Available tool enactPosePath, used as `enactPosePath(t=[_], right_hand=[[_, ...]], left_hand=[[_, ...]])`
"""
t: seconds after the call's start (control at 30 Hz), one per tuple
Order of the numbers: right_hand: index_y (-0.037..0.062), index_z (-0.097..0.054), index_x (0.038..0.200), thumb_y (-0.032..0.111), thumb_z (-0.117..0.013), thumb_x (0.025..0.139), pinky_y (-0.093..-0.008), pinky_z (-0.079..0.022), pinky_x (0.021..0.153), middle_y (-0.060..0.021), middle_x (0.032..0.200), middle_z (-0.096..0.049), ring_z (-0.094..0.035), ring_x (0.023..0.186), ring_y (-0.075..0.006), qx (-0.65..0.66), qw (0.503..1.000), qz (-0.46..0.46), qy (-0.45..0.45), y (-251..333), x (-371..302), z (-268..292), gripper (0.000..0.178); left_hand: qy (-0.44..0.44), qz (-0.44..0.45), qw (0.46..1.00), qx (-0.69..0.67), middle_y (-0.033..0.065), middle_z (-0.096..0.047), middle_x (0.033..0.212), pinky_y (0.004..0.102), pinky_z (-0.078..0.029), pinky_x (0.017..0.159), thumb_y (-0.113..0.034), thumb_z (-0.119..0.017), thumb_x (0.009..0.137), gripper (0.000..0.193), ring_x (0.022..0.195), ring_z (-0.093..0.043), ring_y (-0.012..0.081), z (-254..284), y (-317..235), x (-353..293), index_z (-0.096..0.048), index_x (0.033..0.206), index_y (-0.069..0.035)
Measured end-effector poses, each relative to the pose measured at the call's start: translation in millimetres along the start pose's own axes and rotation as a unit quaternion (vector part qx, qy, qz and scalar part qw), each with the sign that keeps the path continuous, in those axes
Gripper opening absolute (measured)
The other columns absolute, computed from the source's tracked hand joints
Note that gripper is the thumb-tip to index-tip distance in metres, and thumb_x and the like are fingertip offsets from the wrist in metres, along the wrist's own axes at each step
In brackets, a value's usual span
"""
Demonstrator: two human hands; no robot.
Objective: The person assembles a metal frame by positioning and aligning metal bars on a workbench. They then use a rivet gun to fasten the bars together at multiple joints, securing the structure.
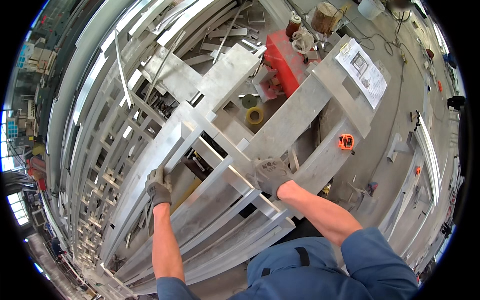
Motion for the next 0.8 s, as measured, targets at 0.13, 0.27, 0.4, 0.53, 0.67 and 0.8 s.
enactPosePath(t=[0.13, 0.27, 0.4, 0.53, 0.67, 0.8], right_hand=[[0.0029, -0.066, 0.105, 0.045, -0.060, 0.099, -0.0489, -0.053, 0.090, -0.0190, 0.098, -0.075, -0.073, 0.093, -0.0385, 0.026, 0.999, -0.017, -0.017, -1, 4, -4, 0.043], [0.0045, -0.070, 0.097, 0.036, -0.062, 0.098, -0.0476, -0.054, 0.078, -0.0179, 0.095, -0.075, -0.073, 0.088, -0.0360, -0.014, 0.995, 0.033, -0.091, 2, 6, -14, 0.033], [0.0053, -0.072, 0.097, 0.034, -0.063, 0.097, -0.0469, -0.053, 0.079, -0.0151, 0.089, -0.074, -0.072, 0.086, -0.0353, -0.053, 0.992, 0.057, -0.096, 12, 6, -1, 0.030], [0.0060, -0.074, 0.095, 0.032, -0.063, 0.096, -0.0467, -0.053, 0.079, -0.0138, 0.091, -0.074, -0.072, 0.087, -0.0355, -0.061, 0.998, 0.033, 0.003, 18, 1, 1, 0.028], [0.0061, -0.074, 0.092, 0.029, -0.066, 0.094, -0.0452, -0.055, 0.080, -0.0136, 0.096, -0.075, -0.074, 0.091, -0.0334, -0.085, 0.994, 0.045, 0.043, 18, 10, -19, 0.025], [0.0037, -0.072, 0.100, 0.044, -0.064, 0.093, -0.0453, -0.048, 0.098, -0.0178, 0.101, -0.076, -0.073, 0.096, -0.0358, -0.035, 0.999, -0.003, 0.024, 17, 4, -24, 0.041]], left_hand=[[-0.019, -0.013, 1.000, 0.008, 0.0149, -0.069, 0.116, 0.0493, -0.054, 0.090, -0.020, -0.070, 0.083, 0.046, 0.107, -0.065, 0.0381, -11, -2, 1, -0.066, 0.129, -0.017], [-0.031, -0.014, 0.999, -0.001, 0.0161, -0.071, 0.117, 0.0498, -0.055, 0.089, -0.023, -0.070, 0.087, 0.042, 0.106, -0.066, 0.0396, -16, 2, 4, -0.068, 0.129, -0.018], [-0.076, -0.020, 0.997, -0.025, 0.0166, -0.071, 0.115, 0.0501, -0.055, 0.092, -0.023, -0.069, 0.089, 0.040, 0.107, -0.066, 0.0406, -23, 12, -3, -0.069, 0.128, -0.017], [-0.054, -0.025, 0.997, -0.041, 0.0164, -0.070, 0.119, 0.0493, -0.054, 0.093, -0.021, -0.069, 0.090, 0.038, 0.108, -0.066, 0.0395, -12, 4, -2, -0.070, 0.127, -0.016], [-0.032, -0.008, 0.999, -0.037, 0.0140, -0.070, 0.122, 0.0477, -0.054, 0.094, -0.021, -0.071, 0.088, 0.044, 0.111, -0.065, 0.0380, -27, 10, -2, -0.069, 0.131, -0.016], [-0.045, -0.016, 0.996, -0.070, 0.0145, -0.071, 0.123, 0.0474, -0.053, 0.096, -0.021, -0.071, 0.088, 0.046, 0.111, -0.066, 0.0382, -30, 13, -8, -0.068, 0.133, -0.016]])
Point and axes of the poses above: each hand's wrist, its own x-axis towards the middle knuckle, its own z-axis out of the back of the hand, y = z × x, the point moved 9 cm from there along x, towards the middle knuckle
